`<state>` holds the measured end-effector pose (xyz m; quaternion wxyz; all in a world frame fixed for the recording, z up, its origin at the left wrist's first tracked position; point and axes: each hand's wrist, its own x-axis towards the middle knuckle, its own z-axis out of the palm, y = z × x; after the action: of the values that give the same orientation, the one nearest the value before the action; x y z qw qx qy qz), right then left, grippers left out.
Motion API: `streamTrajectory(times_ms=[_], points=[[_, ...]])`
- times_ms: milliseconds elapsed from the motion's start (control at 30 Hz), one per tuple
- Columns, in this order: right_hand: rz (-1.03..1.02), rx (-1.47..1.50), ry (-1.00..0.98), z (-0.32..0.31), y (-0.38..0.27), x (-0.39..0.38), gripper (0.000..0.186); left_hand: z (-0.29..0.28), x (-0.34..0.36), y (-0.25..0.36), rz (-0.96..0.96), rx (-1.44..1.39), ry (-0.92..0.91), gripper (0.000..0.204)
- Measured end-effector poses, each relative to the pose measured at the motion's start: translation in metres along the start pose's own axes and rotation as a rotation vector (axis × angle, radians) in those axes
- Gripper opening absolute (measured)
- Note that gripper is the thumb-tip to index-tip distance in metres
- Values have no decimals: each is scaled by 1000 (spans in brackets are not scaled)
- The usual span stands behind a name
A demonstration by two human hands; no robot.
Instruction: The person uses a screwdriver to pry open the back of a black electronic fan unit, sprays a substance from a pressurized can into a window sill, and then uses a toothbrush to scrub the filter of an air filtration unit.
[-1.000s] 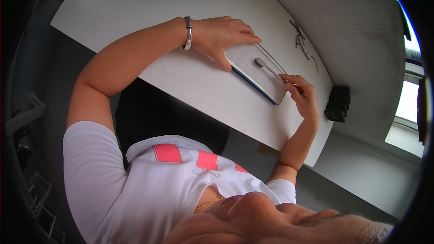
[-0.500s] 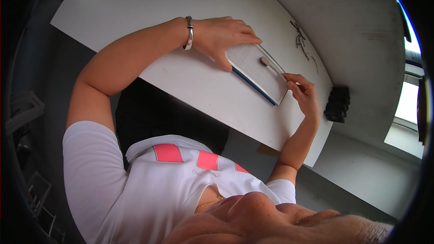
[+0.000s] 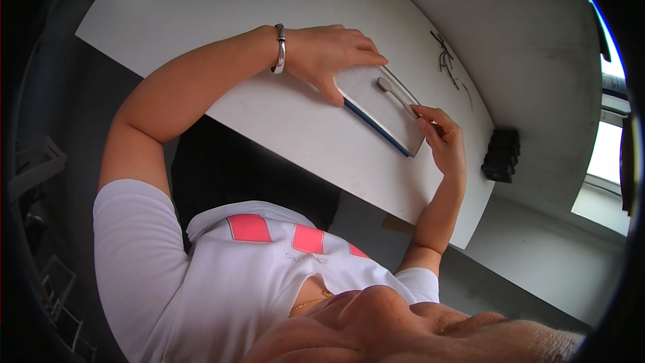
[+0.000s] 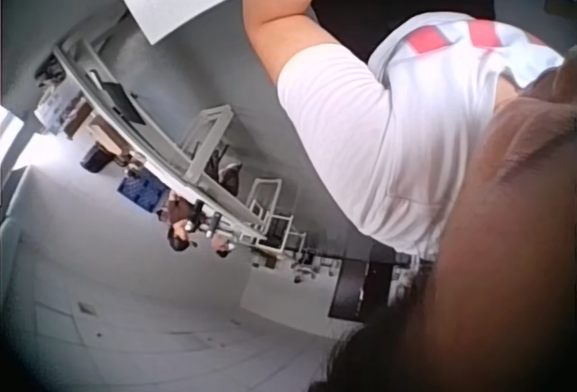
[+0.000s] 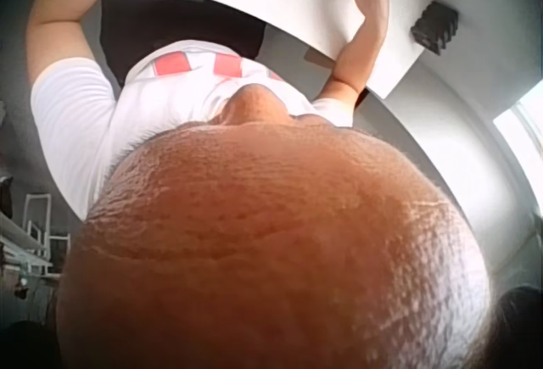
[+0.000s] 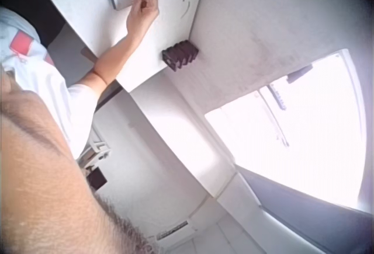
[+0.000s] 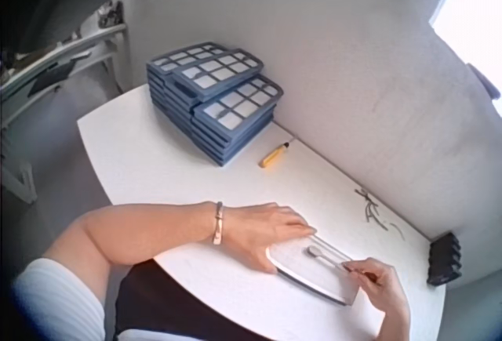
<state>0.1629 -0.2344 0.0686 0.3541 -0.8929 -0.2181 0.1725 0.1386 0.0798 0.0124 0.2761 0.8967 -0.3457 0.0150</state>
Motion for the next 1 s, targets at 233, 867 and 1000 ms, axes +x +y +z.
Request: streamTrajectory(times_ms=[233, 867, 1000], points=[[-10, -4, -46, -17, 7, 1, 20, 1, 0, -4, 20, -2, 10, 95], [-121, -118, 35, 6, -2, 1, 23, 2, -1, -6, 22, -1, 21, 96], [-128, -143, 47, 1, -2, -1, 23, -1, -2, -3, -13, -3, 1, 98]])
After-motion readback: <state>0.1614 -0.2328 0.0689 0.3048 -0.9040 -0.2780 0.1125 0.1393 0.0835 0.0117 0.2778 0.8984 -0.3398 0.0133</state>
